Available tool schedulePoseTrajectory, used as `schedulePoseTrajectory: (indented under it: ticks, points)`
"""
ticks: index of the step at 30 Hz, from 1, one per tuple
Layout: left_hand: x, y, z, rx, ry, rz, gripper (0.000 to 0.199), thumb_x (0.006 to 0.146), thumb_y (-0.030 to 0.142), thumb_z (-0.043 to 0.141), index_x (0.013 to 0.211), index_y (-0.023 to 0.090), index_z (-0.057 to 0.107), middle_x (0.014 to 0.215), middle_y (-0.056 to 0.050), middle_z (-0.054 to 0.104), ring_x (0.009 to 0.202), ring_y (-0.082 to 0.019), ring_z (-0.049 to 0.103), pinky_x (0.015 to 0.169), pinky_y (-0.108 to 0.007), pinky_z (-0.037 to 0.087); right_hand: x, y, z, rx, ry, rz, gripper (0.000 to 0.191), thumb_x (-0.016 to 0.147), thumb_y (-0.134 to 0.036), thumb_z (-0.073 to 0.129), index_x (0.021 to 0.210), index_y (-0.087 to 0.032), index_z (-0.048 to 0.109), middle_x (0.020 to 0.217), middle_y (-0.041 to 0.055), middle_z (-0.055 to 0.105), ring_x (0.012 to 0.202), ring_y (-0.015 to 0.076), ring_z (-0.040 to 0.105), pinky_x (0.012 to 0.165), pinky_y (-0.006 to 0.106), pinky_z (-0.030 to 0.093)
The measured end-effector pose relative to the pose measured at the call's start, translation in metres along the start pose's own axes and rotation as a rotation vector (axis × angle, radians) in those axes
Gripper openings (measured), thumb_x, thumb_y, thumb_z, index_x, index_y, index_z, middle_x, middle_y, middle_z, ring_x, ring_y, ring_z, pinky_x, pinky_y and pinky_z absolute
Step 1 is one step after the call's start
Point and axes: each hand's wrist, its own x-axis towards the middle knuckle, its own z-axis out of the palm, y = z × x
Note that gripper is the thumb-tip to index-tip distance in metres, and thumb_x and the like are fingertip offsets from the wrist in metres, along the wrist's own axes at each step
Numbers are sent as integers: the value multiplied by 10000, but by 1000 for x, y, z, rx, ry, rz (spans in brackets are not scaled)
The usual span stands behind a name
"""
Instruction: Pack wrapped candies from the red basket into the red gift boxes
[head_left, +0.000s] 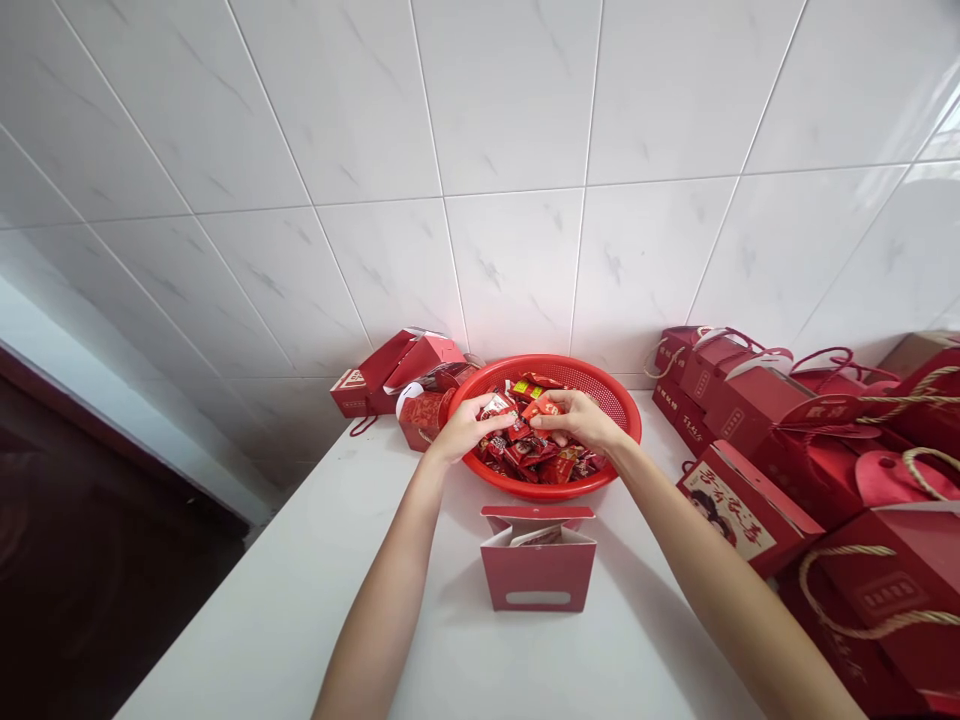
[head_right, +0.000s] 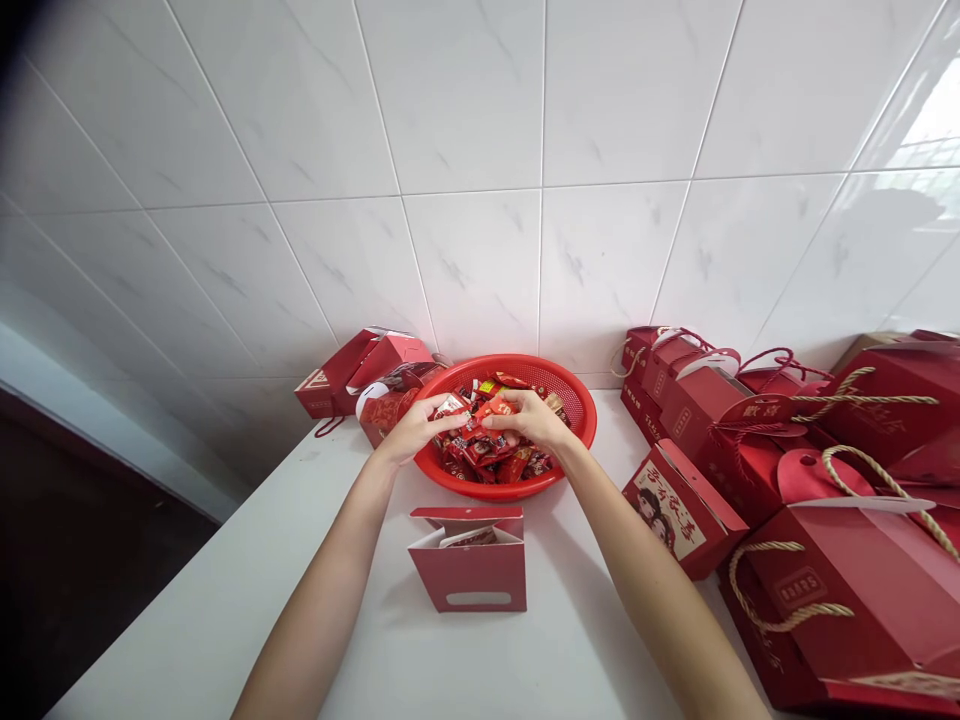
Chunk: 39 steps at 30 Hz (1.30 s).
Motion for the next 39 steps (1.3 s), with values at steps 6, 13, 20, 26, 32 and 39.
schedulePoseTrajectory:
  ticks: [6, 13, 20, 26, 32, 39]
  points:
    - [-2, -2, 0, -1, -21, 8, 352, 666, 413, 835, 852, 152, 687, 818, -3, 684, 837, -176, 627, 808, -294, 490, -6, -2, 8, -104, -74, 81, 433, 653, -455, 832, 844, -138, 606, 645, -13, 644, 474, 76, 551, 437, 187, 363]
    - [-4, 1, 1, 39, -65, 20, 352, 714, 419, 813, 920, 155, 706, 897, -17, 715, 858, -182, 641, 821, -300, 495, -13, -7, 13, -97, -63, 61, 455, 647, -402, 852, 920, -163, 576, 643, -21, 649, 542, 127, 624, 526, 229, 489]
    - [-10, 14, 12, -44, -62, 25, 388, 649, 408, 848, 893, 147, 698, 800, -4, 677, 752, -160, 608, 761, -289, 492, -25, -20, 5, -71, -115, -7, 441, 712, -453, 795, 988, -169, 601, 638, -20, 649, 571, 141, 631, 613, 269, 514]
    - [-13, 23, 12, -2, 36, 50, 373, 627, 416, 842, 818, 151, 662, 699, 40, 573, 635, -111, 490, 679, -258, 448, -22, -10, -22, -436, 283, -86, 437, 672, -289, 786, 1070, -175, 646, 1022, 80, 714, 968, 225, 665, 830, 324, 511]
    - [-16, 29, 6, 14, 52, 38, 409, 628, 430, 834, 888, 151, 683, 806, -2, 621, 729, -146, 539, 693, -264, 452, -26, -8, -31, -775, 213, 36, 117, 763, -197, 676, 875, -165, 684, 815, 55, 715, 751, 181, 655, 682, 265, 468]
    - [-20, 32, 4, 18, 95, 54, 416, 666, 432, 820, 939, 142, 699, 803, -4, 633, 719, -141, 547, 689, -261, 455, -10, 5, 0, -1036, 102, 123, 213, 790, -352, 732, 843, -162, 652, 824, 71, 700, 766, 189, 624, 613, 244, 377]
